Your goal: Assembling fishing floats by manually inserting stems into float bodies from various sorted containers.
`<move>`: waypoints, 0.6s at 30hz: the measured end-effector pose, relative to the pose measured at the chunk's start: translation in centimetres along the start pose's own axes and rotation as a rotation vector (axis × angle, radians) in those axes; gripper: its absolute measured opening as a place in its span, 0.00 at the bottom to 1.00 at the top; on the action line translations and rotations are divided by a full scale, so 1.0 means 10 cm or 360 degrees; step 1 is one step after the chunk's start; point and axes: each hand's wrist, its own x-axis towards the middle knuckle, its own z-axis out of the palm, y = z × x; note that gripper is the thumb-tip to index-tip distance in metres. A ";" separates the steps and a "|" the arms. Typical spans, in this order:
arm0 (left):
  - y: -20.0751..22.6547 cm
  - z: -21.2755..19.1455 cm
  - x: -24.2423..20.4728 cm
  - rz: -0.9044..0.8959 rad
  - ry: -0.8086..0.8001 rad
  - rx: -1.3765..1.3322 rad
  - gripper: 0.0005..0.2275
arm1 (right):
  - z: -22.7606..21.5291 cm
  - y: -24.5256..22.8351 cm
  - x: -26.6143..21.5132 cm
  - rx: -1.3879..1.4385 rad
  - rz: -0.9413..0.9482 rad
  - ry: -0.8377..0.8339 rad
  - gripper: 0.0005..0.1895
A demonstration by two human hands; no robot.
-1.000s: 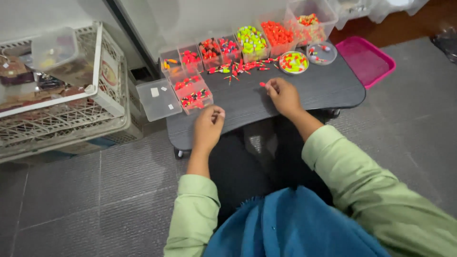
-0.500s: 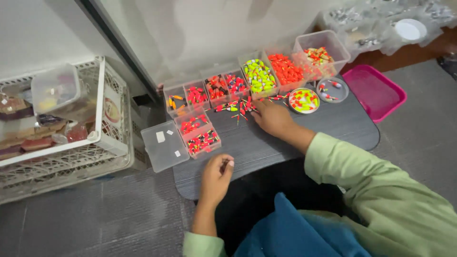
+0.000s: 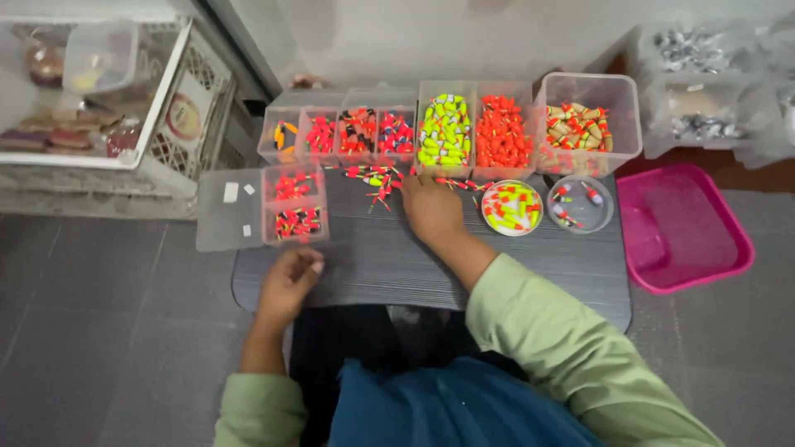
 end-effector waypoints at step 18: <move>0.50 0.92 0.36 0.0247 0.0088 0.0320 0.13 | -0.36 -0.13 -0.04 0.0696 -0.0842 0.0381 0.10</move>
